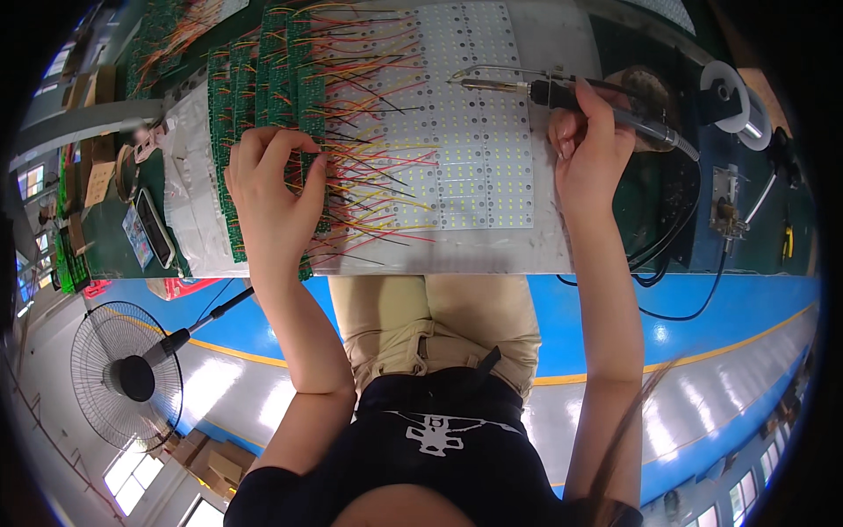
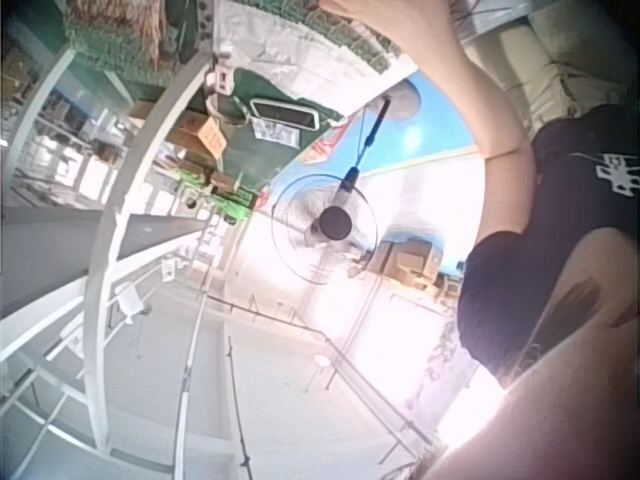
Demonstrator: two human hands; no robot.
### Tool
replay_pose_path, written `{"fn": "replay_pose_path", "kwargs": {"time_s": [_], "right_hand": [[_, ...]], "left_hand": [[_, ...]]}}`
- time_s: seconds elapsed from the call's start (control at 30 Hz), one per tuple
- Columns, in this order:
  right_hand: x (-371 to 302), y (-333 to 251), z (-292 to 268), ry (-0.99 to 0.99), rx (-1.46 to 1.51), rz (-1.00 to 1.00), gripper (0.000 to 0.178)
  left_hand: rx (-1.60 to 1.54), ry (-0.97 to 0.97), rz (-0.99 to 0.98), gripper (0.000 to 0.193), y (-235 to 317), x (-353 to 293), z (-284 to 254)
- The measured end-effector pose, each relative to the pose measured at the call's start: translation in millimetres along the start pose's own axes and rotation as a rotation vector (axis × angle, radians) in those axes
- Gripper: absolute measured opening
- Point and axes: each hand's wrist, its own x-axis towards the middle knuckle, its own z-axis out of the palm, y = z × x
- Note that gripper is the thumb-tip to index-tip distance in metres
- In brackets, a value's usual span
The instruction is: Soldering individual wires onto a large LED panel array at a workbench.
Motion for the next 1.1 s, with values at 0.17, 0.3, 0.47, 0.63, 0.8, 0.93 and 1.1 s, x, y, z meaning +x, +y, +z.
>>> {"fn": "replay_pose_path", "kwargs": {"time_s": [0.17,0.3,0.47,0.63,0.8,0.93,1.1], "right_hand": [[0.1,1.1,-0.8,-0.025,0.035,-0.004,0.013],[0.1,-0.4,0.8,-0.006,0.027,0.009,0.013],[0.4,0.5,0.2,-0.017,0.025,-0.011,0.013],[-0.1,-0.8,1.7,-0.011,0.018,-0.002,0.012],[-0.6,-1.2,3.5,-0.009,0.017,-0.005,0.012],[0.0,-0.9,2.3,-0.012,0.014,-0.003,0.012],[0.2,-1.4,2.8,0.003,0.007,-0.001,0.012]], "left_hand": [[0.017,0.020,-0.018,0.019,2.0,0.2,0.7],[0.033,0.033,-0.013,0.019,-0.6,-0.2,2.2],[0.023,0.044,-0.006,0.016,-0.9,-0.2,2.7],[0.028,0.049,-0.008,0.013,-0.6,-0.4,3.5],[0.029,0.051,0.002,0.013,-0.9,-0.2,3.3],[0.028,0.038,0.013,0.013,-1.7,-0.4,3.7],[0.019,-0.012,0.025,0.014,0.2,1.8,1.7]]}}
